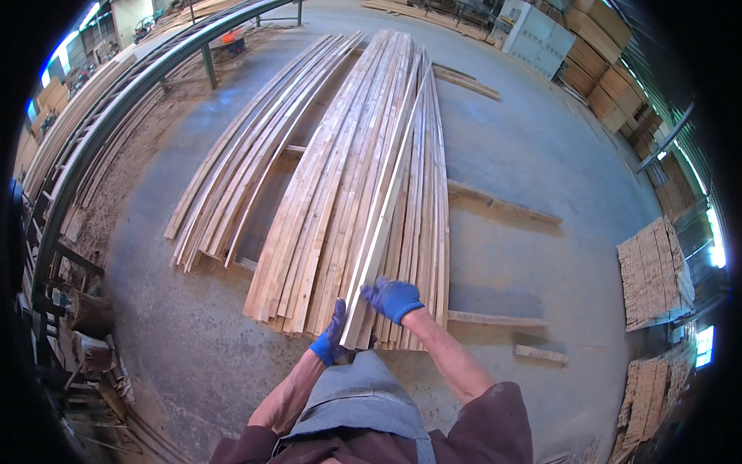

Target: The person walks through a workshop carrying a white container and places it on a metal rack. They then repeatedly pick up stacks of long, thin wooden planks from the floor and place them onto the rack, arranging them in layers.

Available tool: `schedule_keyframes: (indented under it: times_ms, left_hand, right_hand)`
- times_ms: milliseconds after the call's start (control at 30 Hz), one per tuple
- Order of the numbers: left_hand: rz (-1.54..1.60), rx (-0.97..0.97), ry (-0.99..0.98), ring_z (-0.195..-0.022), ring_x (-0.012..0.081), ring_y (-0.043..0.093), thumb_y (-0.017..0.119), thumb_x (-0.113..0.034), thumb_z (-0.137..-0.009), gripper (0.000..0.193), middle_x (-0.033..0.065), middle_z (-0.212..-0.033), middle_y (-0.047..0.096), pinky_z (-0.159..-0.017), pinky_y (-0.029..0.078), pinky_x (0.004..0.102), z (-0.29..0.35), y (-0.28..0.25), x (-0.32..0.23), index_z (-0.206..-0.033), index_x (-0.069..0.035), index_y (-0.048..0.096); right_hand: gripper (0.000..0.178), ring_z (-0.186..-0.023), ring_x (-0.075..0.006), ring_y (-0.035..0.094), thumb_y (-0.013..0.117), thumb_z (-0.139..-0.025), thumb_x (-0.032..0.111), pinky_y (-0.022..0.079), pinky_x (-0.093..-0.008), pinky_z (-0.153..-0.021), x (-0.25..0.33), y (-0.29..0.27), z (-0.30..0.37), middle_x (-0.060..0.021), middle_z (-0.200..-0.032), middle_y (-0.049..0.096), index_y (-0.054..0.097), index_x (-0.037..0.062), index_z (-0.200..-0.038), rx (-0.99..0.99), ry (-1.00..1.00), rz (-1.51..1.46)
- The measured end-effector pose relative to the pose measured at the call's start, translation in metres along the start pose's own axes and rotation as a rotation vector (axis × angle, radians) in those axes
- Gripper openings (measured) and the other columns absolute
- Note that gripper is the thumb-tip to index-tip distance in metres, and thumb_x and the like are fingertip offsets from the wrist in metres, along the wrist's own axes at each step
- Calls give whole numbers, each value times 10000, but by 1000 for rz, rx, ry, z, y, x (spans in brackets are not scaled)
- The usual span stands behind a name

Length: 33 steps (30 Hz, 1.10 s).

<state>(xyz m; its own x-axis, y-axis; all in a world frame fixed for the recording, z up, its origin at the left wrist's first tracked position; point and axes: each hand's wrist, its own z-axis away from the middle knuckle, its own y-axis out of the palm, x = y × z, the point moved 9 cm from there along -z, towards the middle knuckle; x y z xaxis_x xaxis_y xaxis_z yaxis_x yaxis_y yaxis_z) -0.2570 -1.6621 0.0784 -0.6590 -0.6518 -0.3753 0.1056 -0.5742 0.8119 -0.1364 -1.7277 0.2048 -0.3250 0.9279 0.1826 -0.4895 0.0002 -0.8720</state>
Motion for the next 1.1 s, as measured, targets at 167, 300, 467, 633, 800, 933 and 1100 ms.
schedule_keyframes:
  times_ms: [167,300,467,633,800,933,1100]
  left_hand:
    - [-41,-258,-14,-856,299,673,367,-867,-764,905,130,-980,665,-744,571,464,26,16,-7,-1255,-135,570]
    - [-78,-230,-57,-896,225,667,343,-801,-847,830,73,-1101,662,-779,553,453,9,14,7,-1339,-155,518]
    - [241,-48,-134,-865,234,672,450,-646,-916,628,81,-1038,684,-749,557,470,-6,7,39,-1250,-130,579]
    - [9,-153,-30,-847,205,679,568,-465,-941,447,98,-1002,686,-705,570,390,3,22,18,-1130,-62,618]
    - [69,-271,50,-779,157,667,588,-500,-925,502,77,-979,679,-665,560,320,-17,1,33,-1111,-35,624]
    - [-331,-225,120,-773,159,654,582,-542,-911,531,72,-912,671,-659,552,335,1,-4,2,-1033,-29,642]
    - [-127,-222,82,-644,121,619,698,-488,-851,456,40,-773,641,-566,513,267,32,0,-23,-922,-40,643]
  right_hand:
    - [1176,-1089,-382,622,500,-755,799,492,-418,-920,-8,-32,-39,-332,-1135,609,203,-93,-1462,-106,232,-356]
    - [1092,-1101,-363,621,631,-749,531,480,-400,-959,-4,-3,-48,-317,-1206,585,133,-132,-1459,-76,302,-106]
    - [841,-1138,-391,588,662,-692,354,476,-406,-977,-22,-3,-36,-315,-1242,564,408,-95,-1357,-198,408,-205]
    - [703,-1021,-338,656,741,-683,339,510,-372,-882,-66,21,-49,-282,-1061,659,552,-104,-1194,-130,394,-449]
    - [471,-803,-183,640,788,-741,335,514,-349,-746,-104,83,-64,-142,-886,704,678,-72,-951,-108,255,-918]
    - [397,-880,-156,654,746,-823,236,516,-286,-774,-72,61,-54,-101,-982,709,658,-66,-1066,-111,173,-1050]
    - [418,-1111,-201,621,676,-881,162,451,-310,-984,-94,16,-16,-152,-1166,669,589,-116,-1181,-255,223,-1155]
